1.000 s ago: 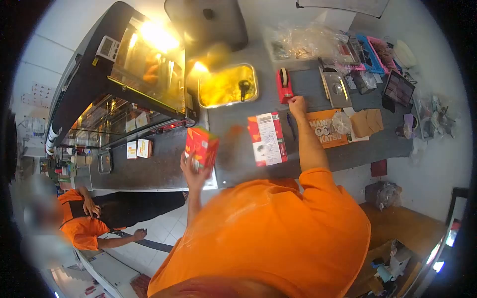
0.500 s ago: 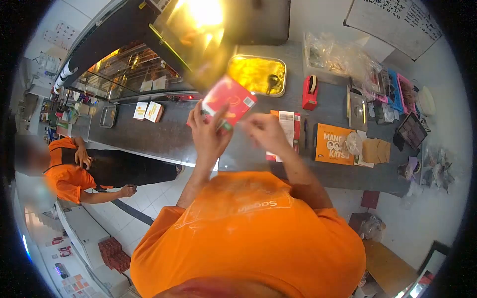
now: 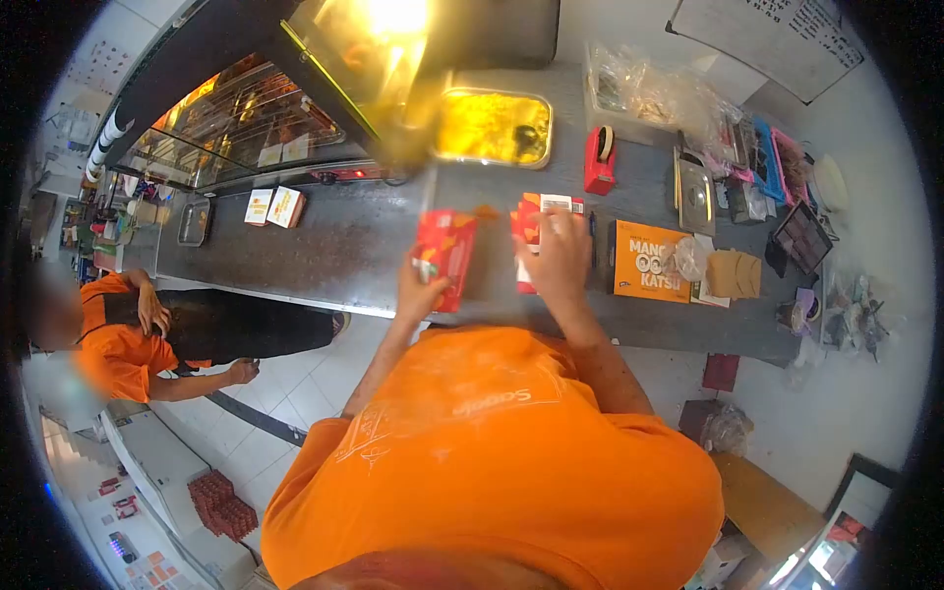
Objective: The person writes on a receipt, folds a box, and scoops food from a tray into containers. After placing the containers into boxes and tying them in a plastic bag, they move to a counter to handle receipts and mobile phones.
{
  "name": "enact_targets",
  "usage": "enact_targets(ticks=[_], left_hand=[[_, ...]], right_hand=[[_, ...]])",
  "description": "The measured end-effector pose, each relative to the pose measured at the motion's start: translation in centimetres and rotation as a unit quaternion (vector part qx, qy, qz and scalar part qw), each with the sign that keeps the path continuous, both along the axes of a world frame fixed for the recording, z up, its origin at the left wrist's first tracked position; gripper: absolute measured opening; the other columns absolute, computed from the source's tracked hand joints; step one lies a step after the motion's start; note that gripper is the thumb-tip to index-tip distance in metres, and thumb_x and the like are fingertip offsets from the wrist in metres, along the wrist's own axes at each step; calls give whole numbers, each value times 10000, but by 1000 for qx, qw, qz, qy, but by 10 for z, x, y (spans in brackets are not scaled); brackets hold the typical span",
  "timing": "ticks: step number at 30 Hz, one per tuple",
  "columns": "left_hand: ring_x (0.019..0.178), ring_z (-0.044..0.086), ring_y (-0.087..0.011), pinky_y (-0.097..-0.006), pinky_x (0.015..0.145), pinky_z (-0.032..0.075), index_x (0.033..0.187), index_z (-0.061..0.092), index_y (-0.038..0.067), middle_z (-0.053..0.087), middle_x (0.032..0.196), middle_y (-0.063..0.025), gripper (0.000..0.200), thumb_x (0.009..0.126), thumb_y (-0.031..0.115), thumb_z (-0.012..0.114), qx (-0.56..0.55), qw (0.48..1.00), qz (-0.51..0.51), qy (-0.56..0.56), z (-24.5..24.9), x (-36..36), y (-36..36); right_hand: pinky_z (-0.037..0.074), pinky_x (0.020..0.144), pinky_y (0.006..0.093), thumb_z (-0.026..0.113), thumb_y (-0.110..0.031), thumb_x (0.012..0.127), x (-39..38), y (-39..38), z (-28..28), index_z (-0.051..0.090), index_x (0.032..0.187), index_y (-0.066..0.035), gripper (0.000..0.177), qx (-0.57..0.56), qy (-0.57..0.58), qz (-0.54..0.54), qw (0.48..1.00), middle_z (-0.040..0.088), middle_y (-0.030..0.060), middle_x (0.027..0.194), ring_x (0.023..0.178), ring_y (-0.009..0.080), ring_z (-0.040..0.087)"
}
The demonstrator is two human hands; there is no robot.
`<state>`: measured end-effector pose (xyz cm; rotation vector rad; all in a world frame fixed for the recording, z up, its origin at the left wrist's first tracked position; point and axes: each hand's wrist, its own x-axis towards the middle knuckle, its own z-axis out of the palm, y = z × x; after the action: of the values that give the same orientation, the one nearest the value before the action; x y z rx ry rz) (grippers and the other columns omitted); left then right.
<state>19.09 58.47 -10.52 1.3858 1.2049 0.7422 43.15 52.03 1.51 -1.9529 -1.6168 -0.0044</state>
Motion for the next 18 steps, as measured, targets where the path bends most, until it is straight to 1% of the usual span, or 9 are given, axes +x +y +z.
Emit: enact_targets(ticks=[1, 3, 5, 6, 8, 10, 13, 15, 18], left_hand=[[1236, 362, -335, -421, 1051, 306, 1347, 353, 90, 372, 1271, -187, 923, 588, 249, 853, 5, 992, 2, 127, -18, -2, -5], [1249, 343, -362, -430, 1052, 299, 1363, 330, 77, 359, 1294, -216, 931, 616, 315, 833, 33, 982, 4, 184, -29, 10, -31], [1261, 325, -390, -438, 1052, 291, 1378, 307, 65, 345, 1316, -244, 945, 645, 380, 812, 64, 969, 5, 240, -24, 29, -44], [1264, 332, -383, -445, 1053, 285, 1387, 292, 50, 350, 1323, -259, 921, 695, 452, 748, 118, 955, -13, 271, -7, 41, -44], [1267, 338, -377, -453, 1053, 280, 1396, 276, 36, 355, 1329, -273, 910, 745, 524, 683, 169, 939, -25, 297, -3, 65, -36], [1273, 363, -321, -443, 1068, 262, 1395, 246, -22, 366, 1340, -289, 857, 838, 558, 541, 15, 987, -156, 22, -18, 94, -15], [1252, 406, -284, -355, 1037, 322, 1413, 132, -85, 392, 1351, -253, 842, 891, 440, 535, -187, 950, -195, -155, 18, 135, -11], [1211, 449, -249, -318, 991, 369, 1446, 115, -9, 426, 1327, -216, 814, 886, 355, 580, -93, 980, -108, -140, -55, 172, -19], [1183, 467, -224, -296, 965, 388, 1457, 124, 36, 422, 1335, -194, 792, 877, 274, 609, -130, 948, -139, -256, -11, 154, -21]], right_hand=[[409, 853, 387, 712, -289, 782, 11, -4, -8, 590, 1006, -50, 349, 6, 24, -57, 998, 586, 166, 1052, 1012, 289, 535], [368, 932, 389, 694, -285, 803, 37, -14, -35, 551, 1100, -54, 402, 8, 47, -113, 992, 537, 182, 1174, 1110, 293, 488], [376, 966, 412, 679, -315, 815, 65, -19, -80, 470, 1223, -74, 517, -32, 255, -116, 959, 509, 190, 1220, 1142, 327, 482], [339, 1015, 398, 665, -315, 835, 77, -19, -104, 406, 1314, -73, 596, 2, 441, -51, 896, 498, 170, 1258, 1207, 280, 446], [341, 1017, 381, 653, -307, 848, 66, -21, -81, 383, 1337, -67, 608, -7, 508, -54, 860, 493, 160, 1270, 1210, 264, 448], [342, 1019, 363, 640, -300, 862, 59, -21, -77, 360, 1361, -61, 620, -25, 575, -59, 816, 488, 150, 1282, 1212, 247, 450], [381, 977, 320, 589, -284, 898, 51, -32, -96, 348, 1376, -62, 579, -10, 486, -98, 868, 511, 122, 1265, 1165, 216, 495], [401, 945, 298, 552, -295, 918, 49, -21, -92, 357, 1369, -60, 545, -32, 701, -75, 709, 530, 105, 1245, 1128, 187, 522], [441, 884, 278, 539, -321, 922, 32, -18, -54, 439, 1282, -38, 469, -25, 655, -100, 748, 569, 86, 1168, 1045, 164, 564]])
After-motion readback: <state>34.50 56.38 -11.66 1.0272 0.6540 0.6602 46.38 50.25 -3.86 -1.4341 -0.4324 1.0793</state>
